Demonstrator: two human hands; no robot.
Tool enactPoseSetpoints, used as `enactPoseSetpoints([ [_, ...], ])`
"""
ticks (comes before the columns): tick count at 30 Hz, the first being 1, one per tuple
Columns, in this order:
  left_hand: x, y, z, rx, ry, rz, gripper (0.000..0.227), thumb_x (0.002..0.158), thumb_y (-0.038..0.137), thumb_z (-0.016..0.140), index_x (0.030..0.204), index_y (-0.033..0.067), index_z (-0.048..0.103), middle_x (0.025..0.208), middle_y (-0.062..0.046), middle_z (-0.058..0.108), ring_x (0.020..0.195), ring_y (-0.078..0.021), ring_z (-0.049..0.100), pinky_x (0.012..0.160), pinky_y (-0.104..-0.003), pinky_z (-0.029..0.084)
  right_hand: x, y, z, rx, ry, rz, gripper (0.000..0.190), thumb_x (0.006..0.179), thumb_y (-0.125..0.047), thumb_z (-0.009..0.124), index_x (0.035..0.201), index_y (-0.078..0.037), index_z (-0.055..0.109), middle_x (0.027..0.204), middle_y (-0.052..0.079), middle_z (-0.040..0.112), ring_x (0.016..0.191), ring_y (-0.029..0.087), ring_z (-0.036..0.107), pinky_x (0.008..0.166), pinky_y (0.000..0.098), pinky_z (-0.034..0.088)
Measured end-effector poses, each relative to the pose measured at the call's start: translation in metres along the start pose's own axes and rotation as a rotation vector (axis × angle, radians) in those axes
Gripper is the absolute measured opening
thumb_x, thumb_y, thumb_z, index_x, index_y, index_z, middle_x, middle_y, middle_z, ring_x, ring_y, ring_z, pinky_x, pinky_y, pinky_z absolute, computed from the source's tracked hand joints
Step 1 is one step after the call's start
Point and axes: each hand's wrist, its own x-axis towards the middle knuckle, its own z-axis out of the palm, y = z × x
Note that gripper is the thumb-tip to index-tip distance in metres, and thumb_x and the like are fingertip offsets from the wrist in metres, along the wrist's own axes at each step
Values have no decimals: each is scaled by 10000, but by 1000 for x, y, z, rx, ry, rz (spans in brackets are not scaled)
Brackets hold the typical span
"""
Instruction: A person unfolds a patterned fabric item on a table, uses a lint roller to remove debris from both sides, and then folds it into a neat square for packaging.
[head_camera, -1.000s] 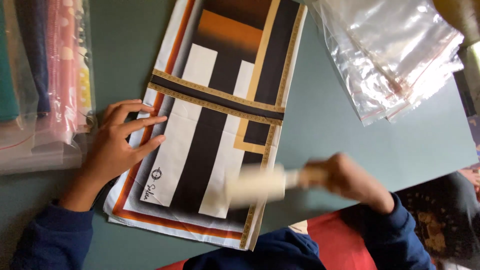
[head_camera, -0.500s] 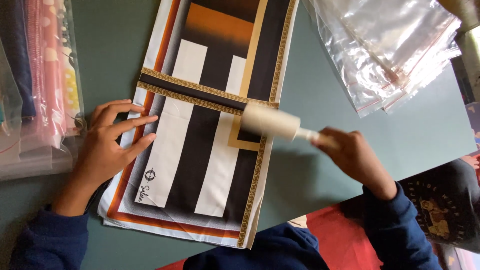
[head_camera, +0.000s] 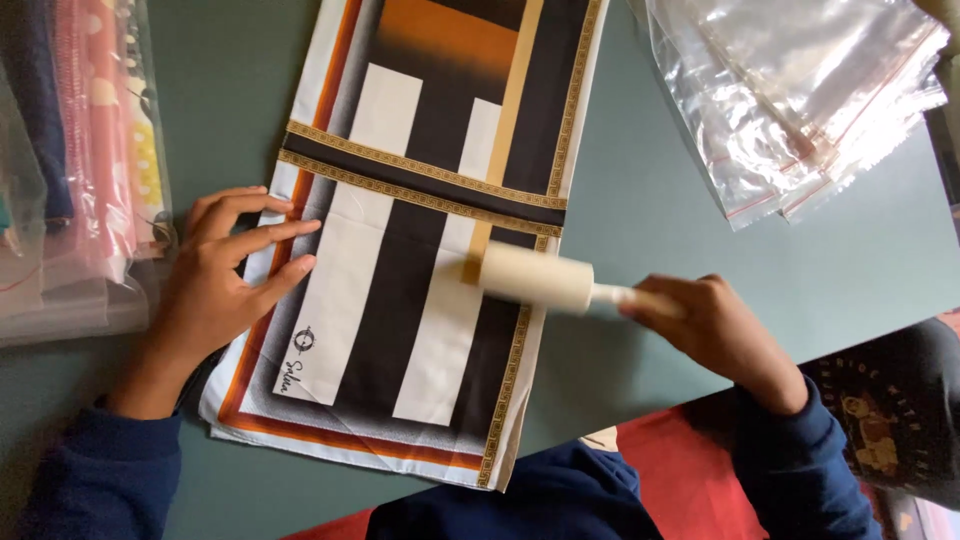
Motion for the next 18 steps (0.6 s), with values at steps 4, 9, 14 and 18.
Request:
enactPoseSetpoints([
  [4, 1, 1, -2, -11, -6, -12, 309, 935, 208, 770, 1232, 125, 767, 1257, -85, 636, 1311, -320, 528, 1161, -470, 415, -4, -15, 8, 127, -333, -137, 32, 868, -209, 826, 866, -177, 831, 766, -191, 551, 833, -3, 407, 488, 275, 454],
  [9, 1, -1, -1, -24, -1, -13, 306, 930, 176, 783, 1231, 126, 767, 1261, -82, 634, 1309, -318, 525, 1156, -461, 417, 2, -53, -2, 172, -385, -212, 238, 911, -391, 737, 883, -162, 795, 589, -46, 678, 448, 96, 541, 420, 293, 416],
  [14, 0, 0, 0, -23, 12, 0, 297, 940, 173, 777, 1234, 135, 766, 1256, -75, 622, 1299, -313, 522, 1155, -452, 411, 12, -62, 18, 21, 85, -11, 131, 907, -296, 747, 931, -169, 770, 531, 17, 424, 527, 179, 283, 461, 335, 318],
  [18, 0, 1, -1, -27, 31, 3, 292, 934, 169, 789, 1223, 127, 773, 1240, -74, 629, 1278, -304, 540, 1139, -447, 435, 23, -79, 22, 110, -371, -361, 238, 900, -368, 760, 1023, -166, 789, 641, -21, 734, 452, 139, 599, 455, 313, 466],
])
